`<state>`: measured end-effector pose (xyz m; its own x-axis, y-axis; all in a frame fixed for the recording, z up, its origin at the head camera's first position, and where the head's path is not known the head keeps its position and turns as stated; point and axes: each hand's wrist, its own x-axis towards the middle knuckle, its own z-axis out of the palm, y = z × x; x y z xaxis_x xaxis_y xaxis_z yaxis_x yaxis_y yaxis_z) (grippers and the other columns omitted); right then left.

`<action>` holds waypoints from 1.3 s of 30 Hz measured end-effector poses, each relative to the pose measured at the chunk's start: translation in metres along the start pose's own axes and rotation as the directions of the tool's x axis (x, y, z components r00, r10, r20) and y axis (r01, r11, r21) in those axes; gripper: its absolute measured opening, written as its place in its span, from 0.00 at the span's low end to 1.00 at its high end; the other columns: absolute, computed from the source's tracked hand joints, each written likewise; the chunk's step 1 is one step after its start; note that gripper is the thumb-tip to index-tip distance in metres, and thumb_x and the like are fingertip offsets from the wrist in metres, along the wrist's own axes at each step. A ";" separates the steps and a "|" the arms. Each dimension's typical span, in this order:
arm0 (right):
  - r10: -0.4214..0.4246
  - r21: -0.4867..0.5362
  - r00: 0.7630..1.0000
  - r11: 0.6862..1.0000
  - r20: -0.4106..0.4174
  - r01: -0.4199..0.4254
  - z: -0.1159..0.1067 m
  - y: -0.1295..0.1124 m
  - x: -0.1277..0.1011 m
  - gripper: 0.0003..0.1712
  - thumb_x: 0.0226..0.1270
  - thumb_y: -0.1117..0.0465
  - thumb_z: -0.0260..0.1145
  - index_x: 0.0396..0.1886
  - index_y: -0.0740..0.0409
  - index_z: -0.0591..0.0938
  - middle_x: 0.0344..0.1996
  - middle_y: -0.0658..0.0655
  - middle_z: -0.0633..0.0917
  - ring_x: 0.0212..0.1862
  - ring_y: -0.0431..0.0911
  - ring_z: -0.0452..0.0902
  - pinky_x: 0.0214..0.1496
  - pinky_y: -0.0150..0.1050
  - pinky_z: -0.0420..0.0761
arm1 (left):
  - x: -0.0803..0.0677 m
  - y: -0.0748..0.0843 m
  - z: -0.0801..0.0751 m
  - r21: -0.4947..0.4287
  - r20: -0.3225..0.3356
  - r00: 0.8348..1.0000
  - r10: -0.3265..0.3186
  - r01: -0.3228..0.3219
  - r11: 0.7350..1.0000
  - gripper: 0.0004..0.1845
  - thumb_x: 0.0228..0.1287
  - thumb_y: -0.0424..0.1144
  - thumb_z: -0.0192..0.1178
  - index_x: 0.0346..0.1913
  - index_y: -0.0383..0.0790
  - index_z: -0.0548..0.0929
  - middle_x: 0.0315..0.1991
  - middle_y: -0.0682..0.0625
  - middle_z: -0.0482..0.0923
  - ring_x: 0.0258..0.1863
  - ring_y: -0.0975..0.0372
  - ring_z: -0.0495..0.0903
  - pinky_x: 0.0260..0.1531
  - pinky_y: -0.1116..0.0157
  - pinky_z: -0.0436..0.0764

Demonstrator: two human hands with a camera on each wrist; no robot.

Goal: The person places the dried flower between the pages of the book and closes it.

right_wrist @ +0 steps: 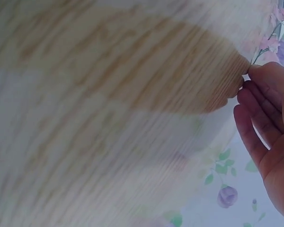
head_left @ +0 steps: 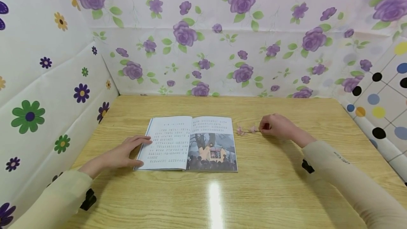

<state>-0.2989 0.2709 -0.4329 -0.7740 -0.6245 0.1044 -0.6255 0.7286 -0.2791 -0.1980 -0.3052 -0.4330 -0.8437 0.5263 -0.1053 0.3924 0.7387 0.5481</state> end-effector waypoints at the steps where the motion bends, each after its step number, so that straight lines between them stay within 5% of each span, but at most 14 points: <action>1: -0.001 0.012 1.000 1.000 0.002 0.001 0.001 0.000 0.000 0.03 0.63 0.64 0.70 0.30 0.53 0.86 0.29 0.48 0.86 0.29 0.35 0.77 0.32 0.33 0.79 | 0.000 0.000 0.000 0.002 -0.002 1.000 0.002 -0.002 1.000 0.39 0.56 0.43 0.72 0.70 0.40 0.68 0.75 0.39 0.59 0.73 0.40 0.54 0.70 0.35 0.56; 11: 0.038 0.268 0.999 0.962 0.039 -0.047 0.001 0.002 0.001 0.12 0.60 0.69 0.66 0.24 0.49 0.76 0.22 0.47 0.79 0.22 0.36 0.67 0.27 0.32 0.69 | -0.002 0.001 0.000 0.015 -0.005 1.000 0.013 -0.013 1.000 0.39 0.57 0.45 0.71 0.70 0.40 0.68 0.75 0.39 0.60 0.72 0.39 0.56 0.69 0.36 0.59; 25: 0.009 0.243 0.999 0.970 -0.036 0.000 -0.013 -0.001 0.008 0.11 0.67 0.67 0.66 0.38 0.46 0.89 0.40 0.50 0.89 0.34 0.38 0.81 0.31 0.33 0.80 | -0.002 0.001 0.000 0.002 -0.001 1.000 -0.001 0.001 1.000 0.39 0.58 0.44 0.71 0.71 0.41 0.68 0.75 0.40 0.59 0.73 0.40 0.54 0.69 0.36 0.58; 32: -0.080 0.235 0.993 0.967 -0.087 0.099 -0.027 -0.006 0.019 0.12 0.68 0.67 0.65 0.40 0.47 0.89 0.38 0.51 0.89 0.33 0.40 0.81 0.29 0.32 0.79 | -0.003 0.006 -0.003 0.008 -0.006 1.000 0.007 -0.007 1.000 0.38 0.57 0.45 0.71 0.70 0.40 0.69 0.74 0.38 0.60 0.72 0.38 0.55 0.68 0.35 0.58; 39: -0.083 0.216 0.996 0.972 -0.045 0.091 -0.035 -0.023 0.039 0.11 0.70 0.64 0.64 0.40 0.43 0.89 0.40 0.49 0.88 0.33 0.46 0.82 0.30 0.32 0.78 | -0.005 0.007 -0.003 0.005 -0.005 1.000 0.008 -0.008 1.000 0.38 0.57 0.45 0.71 0.69 0.39 0.69 0.74 0.38 0.60 0.72 0.38 0.55 0.68 0.35 0.58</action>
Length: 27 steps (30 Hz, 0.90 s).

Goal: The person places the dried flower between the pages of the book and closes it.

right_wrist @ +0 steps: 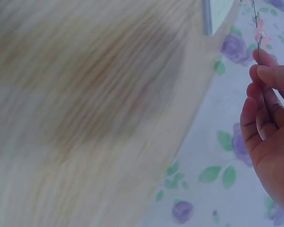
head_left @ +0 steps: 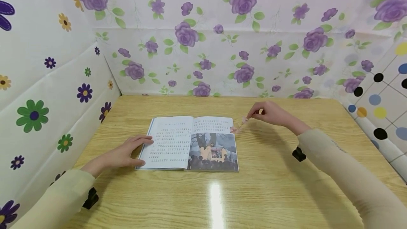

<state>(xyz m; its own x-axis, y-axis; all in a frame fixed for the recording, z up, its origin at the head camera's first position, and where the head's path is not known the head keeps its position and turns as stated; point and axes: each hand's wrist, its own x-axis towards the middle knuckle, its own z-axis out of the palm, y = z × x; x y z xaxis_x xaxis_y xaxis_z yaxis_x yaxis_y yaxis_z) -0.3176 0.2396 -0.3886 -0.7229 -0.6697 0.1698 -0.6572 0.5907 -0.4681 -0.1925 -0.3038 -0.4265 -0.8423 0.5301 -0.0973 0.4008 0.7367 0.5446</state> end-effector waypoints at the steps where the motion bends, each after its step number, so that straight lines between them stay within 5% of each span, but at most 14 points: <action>1: 0.005 -0.004 1.000 1.000 0.009 -0.005 0.000 -0.003 0.003 0.11 0.70 0.64 0.63 0.40 0.43 0.89 0.40 0.49 0.88 0.32 0.45 0.81 0.29 0.32 0.77 | 0.000 0.000 0.000 0.002 0.001 1.000 0.003 -0.003 1.000 0.38 0.57 0.45 0.71 0.69 0.39 0.69 0.74 0.38 0.60 0.72 0.38 0.55 0.68 0.35 0.58; 27: -0.029 -0.002 0.994 1.000 0.108 0.029 0.020 -0.050 0.069 0.13 0.72 0.65 0.59 0.36 0.45 0.88 0.38 0.48 0.86 0.33 0.39 0.77 0.36 0.36 0.78 | -0.001 -0.001 0.001 -0.002 -0.008 1.000 0.002 -0.002 1.000 0.38 0.57 0.45 0.71 0.70 0.39 0.69 0.74 0.38 0.60 0.72 0.38 0.55 0.68 0.34 0.58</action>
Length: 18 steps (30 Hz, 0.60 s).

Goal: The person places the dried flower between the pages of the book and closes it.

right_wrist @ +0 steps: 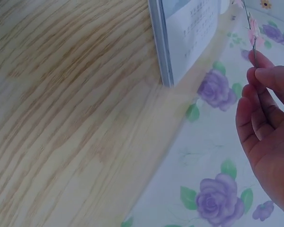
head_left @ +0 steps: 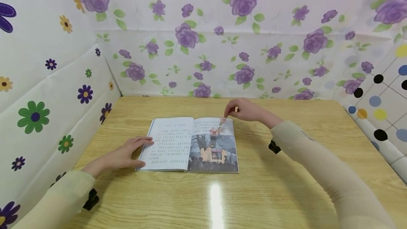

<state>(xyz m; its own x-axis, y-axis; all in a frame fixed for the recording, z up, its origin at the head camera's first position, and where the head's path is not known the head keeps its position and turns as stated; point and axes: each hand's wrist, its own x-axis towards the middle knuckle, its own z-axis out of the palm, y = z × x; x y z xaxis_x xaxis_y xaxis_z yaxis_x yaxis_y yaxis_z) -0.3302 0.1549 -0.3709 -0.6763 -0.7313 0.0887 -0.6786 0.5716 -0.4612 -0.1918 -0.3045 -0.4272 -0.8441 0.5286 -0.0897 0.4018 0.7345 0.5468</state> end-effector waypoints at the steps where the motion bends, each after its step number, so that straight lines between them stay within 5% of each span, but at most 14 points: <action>1: 0.004 0.003 1.000 1.000 0.004 -0.004 0.000 -0.002 0.001 0.13 0.72 0.65 0.59 0.36 0.45 0.88 0.39 0.49 0.86 0.34 0.40 0.78 0.37 0.37 0.79 | 0.000 0.000 0.000 -0.001 0.000 1.000 0.000 0.000 1.000 0.38 0.57 0.45 0.71 0.70 0.39 0.69 0.74 0.38 0.60 0.72 0.38 0.54 0.68 0.34 0.58; 18: -0.115 -0.009 0.991 0.993 0.064 0.116 0.025 -0.022 0.034 0.12 0.70 0.68 0.60 0.36 0.51 0.88 0.36 0.52 0.88 0.36 0.41 0.81 0.42 0.37 0.81 | 0.001 -0.002 0.001 -0.001 -0.002 1.000 -0.001 0.001 1.000 0.38 0.58 0.46 0.71 0.70 0.40 0.69 0.75 0.39 0.59 0.73 0.38 0.54 0.68 0.34 0.57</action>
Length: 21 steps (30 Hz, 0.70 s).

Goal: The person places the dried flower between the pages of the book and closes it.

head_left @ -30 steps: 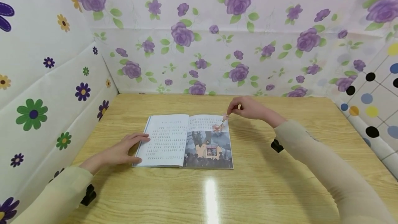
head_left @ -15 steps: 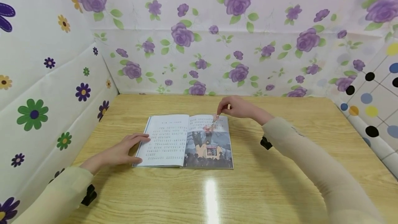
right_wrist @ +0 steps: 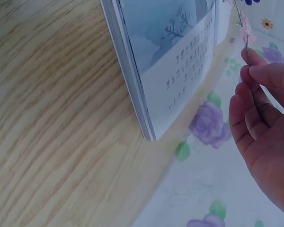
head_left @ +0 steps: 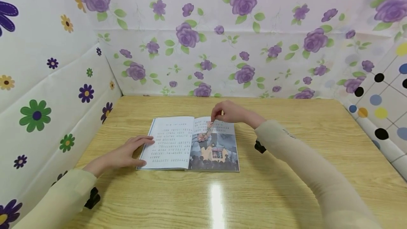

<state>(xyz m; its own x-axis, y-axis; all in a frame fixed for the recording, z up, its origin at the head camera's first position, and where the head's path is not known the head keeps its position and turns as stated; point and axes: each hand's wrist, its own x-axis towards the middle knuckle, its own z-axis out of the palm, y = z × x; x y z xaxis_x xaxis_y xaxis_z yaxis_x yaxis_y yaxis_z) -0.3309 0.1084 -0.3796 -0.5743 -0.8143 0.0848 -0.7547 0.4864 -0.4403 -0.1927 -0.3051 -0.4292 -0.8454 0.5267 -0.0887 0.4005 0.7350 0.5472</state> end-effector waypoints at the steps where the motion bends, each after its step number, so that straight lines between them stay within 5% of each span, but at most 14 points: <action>1: -0.001 0.000 1.000 1.000 0.005 0.001 0.001 -0.001 0.002 0.12 0.70 0.68 0.60 0.36 0.51 0.88 0.36 0.52 0.88 0.36 0.41 0.80 0.42 0.37 0.81 | 0.000 0.000 0.000 0.002 -0.001 1.000 0.000 0.000 1.000 0.38 0.58 0.46 0.71 0.70 0.40 0.69 0.75 0.39 0.60 0.73 0.38 0.54 0.68 0.35 0.57; 9: -0.020 0.038 0.999 0.999 0.032 0.018 0.014 -0.002 0.010 0.12 0.69 0.69 0.59 0.36 0.54 0.88 0.35 0.55 0.89 0.34 0.40 0.80 0.41 0.35 0.80 | 0.000 0.000 0.000 0.006 0.003 1.000 -0.001 0.001 1.000 0.38 0.58 0.46 0.71 0.70 0.40 0.69 0.75 0.39 0.60 0.73 0.38 0.54 0.68 0.35 0.58; 21: 0.059 0.062 0.997 0.996 0.050 -0.062 0.035 0.003 0.009 0.10 0.70 0.69 0.61 0.37 0.56 0.88 0.38 0.54 0.89 0.41 0.44 0.83 0.47 0.36 0.83 | 0.000 0.001 -0.001 0.003 0.004 1.000 -0.006 0.006 1.000 0.38 0.57 0.45 0.71 0.70 0.39 0.69 0.75 0.39 0.60 0.73 0.38 0.54 0.68 0.35 0.58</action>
<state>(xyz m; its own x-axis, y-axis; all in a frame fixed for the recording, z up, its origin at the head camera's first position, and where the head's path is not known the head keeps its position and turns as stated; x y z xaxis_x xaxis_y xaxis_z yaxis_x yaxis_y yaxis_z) -0.3272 0.0919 -0.4120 -0.6014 -0.7989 0.0136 -0.6964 0.5157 -0.4991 -0.1923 -0.3047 -0.4282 -0.8466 0.5236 -0.0951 0.3963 0.7395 0.5442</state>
